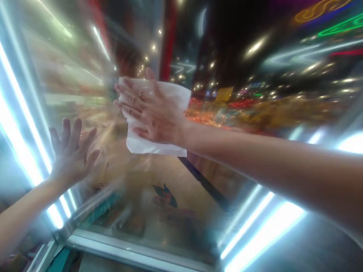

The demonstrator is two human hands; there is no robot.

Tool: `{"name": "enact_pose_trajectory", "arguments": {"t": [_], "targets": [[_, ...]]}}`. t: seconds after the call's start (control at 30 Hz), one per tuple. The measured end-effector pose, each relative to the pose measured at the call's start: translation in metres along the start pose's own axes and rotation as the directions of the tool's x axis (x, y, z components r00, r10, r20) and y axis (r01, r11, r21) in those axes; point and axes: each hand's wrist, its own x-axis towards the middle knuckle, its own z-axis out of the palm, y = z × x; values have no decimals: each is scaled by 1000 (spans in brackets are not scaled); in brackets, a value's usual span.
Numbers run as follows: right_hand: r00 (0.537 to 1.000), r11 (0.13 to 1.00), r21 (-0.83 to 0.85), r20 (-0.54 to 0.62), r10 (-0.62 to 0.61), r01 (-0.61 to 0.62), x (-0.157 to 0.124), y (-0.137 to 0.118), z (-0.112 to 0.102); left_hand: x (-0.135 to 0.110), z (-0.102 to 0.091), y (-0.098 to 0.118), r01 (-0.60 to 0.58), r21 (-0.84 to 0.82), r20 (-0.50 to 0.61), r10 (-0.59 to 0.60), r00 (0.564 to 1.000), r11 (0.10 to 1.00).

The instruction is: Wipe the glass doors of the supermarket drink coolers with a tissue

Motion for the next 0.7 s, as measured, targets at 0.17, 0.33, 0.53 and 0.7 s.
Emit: {"name": "enact_pose_trajectory", "arguments": {"t": [0.17,0.33,0.53,0.7], "targets": [[973,986,70,170,-159,150,-54,18,-18,31,15,29,-92,-32,-36,91,995,995],[976,967,-138,-49,211,-216,-97,33,-34,60,23,61,-166,-81,-100,157,982,983],[976,964,-147,-23,219,-220,-148,16,-35,84,20,103,-277,-132,-119,262,958,952],[728,725,-107,-218,650,-680,-181,-29,-22,81,17,136,-318,-126,-130,302,944,940]]}}
